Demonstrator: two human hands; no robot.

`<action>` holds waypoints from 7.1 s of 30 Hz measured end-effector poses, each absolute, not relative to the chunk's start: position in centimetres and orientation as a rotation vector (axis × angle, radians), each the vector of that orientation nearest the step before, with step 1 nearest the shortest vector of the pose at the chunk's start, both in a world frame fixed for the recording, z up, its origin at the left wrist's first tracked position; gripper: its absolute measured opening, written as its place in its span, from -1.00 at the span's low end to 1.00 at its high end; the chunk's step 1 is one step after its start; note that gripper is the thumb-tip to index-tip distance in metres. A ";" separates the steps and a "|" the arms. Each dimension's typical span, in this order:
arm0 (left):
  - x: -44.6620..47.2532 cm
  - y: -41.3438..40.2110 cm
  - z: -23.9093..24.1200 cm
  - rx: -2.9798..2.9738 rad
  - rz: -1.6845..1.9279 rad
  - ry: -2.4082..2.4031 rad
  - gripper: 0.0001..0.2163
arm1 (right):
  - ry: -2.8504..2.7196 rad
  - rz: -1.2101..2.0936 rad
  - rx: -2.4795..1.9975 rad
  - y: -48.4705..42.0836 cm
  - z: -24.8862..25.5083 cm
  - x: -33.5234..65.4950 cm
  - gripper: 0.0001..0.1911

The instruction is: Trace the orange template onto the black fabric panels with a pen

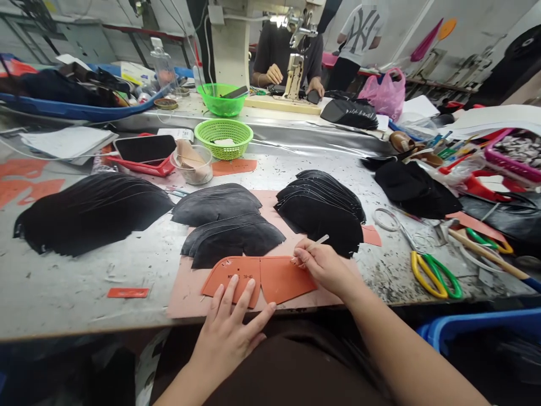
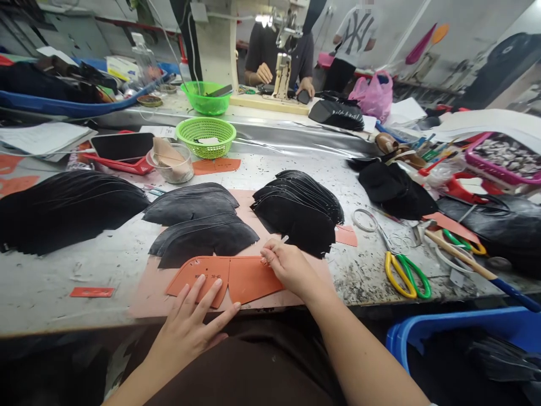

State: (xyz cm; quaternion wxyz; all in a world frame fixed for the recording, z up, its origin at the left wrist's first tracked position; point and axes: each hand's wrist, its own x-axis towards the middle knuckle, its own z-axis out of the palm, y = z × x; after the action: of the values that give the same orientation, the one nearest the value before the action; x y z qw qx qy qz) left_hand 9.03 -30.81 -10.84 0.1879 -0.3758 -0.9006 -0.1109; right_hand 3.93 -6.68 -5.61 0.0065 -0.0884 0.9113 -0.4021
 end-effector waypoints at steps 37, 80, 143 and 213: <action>9.8 -31.1 -11.4 -1.003 -0.307 -2.433 -0.53 | 2.647 -1.078 -0.702 -17.2 -4.5 1.2 -0.77; 7.2 -32.1 -8.7 -1.047 -0.223 -2.358 -0.58 | 2.981 -1.272 -0.457 -9.3 -7.6 2.6 -0.94; 9.2 -30.9 -10.2 -0.898 -0.385 -2.566 -0.53 | 2.880 -1.275 -0.313 -7.9 -5.8 3.3 -0.67; 6.0 -30.8 -7.4 -0.923 -0.490 -2.717 -0.56 | 3.354 -1.757 0.559 -0.4 -5.9 4.6 -0.74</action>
State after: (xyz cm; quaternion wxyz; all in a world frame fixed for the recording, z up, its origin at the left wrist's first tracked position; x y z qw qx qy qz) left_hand 5.95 -30.83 -7.41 0.1148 -0.3151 -0.9271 -0.1672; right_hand 4.59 -0.45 -5.86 -0.3362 0.1376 0.8252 -0.4324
